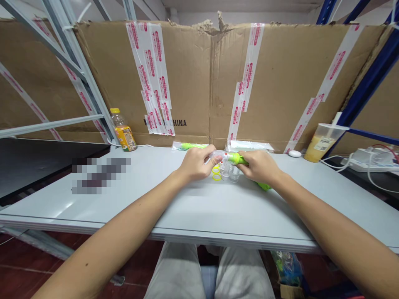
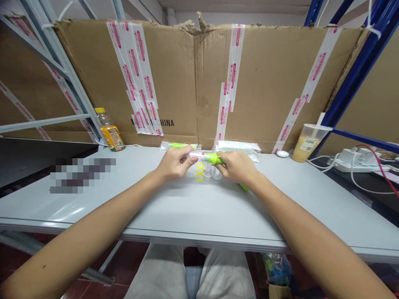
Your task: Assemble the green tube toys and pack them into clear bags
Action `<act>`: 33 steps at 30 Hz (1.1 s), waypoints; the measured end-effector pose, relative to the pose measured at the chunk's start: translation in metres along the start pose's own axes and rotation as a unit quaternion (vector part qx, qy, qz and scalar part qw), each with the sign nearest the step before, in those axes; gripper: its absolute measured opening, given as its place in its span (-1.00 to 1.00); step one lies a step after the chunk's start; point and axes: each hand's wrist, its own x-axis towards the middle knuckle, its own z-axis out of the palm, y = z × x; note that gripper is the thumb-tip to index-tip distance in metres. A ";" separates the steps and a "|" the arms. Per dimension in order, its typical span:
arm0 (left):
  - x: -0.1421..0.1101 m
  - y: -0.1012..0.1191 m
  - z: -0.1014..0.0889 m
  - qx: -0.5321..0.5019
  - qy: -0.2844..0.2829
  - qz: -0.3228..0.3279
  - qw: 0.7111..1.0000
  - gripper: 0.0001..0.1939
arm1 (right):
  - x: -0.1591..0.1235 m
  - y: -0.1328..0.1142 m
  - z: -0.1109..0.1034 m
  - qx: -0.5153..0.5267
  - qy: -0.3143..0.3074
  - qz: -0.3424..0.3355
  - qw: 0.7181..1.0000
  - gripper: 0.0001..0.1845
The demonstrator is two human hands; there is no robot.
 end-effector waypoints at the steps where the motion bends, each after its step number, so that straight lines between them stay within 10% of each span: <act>1: 0.000 0.000 0.000 -0.014 -0.001 -0.011 1.000 -0.55 | 0.000 -0.001 0.000 -0.003 0.001 0.001 1.000 -0.83; 22: 0.007 0.003 0.005 -0.145 -0.001 -0.135 0.980 -0.40 | -0.001 -0.010 -0.001 -0.009 -0.006 0.023 1.000 -0.84; 33: -0.004 -0.002 0.007 -0.044 -0.005 0.007 0.999 -0.61 | 0.002 -0.004 -0.004 0.036 -0.003 0.025 0.999 -0.91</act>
